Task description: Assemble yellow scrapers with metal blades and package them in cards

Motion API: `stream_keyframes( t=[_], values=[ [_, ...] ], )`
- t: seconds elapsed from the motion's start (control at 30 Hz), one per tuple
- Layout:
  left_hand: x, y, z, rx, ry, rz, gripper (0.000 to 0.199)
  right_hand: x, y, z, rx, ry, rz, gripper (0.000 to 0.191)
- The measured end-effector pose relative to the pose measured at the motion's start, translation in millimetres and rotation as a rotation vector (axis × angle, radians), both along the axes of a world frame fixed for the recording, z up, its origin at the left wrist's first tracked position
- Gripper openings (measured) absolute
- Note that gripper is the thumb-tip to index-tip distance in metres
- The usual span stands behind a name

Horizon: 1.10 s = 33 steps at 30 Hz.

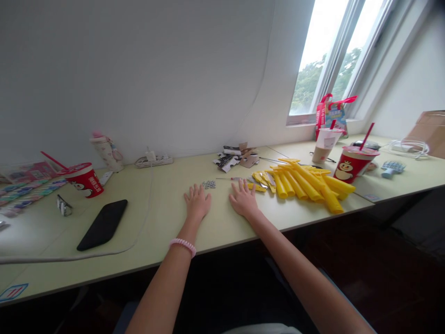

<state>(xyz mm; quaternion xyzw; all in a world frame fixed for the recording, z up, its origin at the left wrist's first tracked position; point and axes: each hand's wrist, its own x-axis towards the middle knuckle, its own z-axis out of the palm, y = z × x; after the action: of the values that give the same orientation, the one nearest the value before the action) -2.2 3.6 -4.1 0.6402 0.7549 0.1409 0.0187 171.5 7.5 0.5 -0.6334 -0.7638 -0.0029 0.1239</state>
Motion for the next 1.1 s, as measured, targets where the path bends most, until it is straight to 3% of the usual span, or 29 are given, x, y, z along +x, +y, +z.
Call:
stream_keyframes(
  t=[0.23,1.1],
  values=[
    [-0.2,1.4,-0.1,-0.032,0.01,-0.04,0.063,1.5,5.1,0.8,-0.147,-0.016,-0.003,0.058],
    [-3.6,0.8,-3.0,0.026,0.006,-0.057,0.056,2.7,4.0,4.9,-0.171,-0.021,0.043,0.058]
  ],
)
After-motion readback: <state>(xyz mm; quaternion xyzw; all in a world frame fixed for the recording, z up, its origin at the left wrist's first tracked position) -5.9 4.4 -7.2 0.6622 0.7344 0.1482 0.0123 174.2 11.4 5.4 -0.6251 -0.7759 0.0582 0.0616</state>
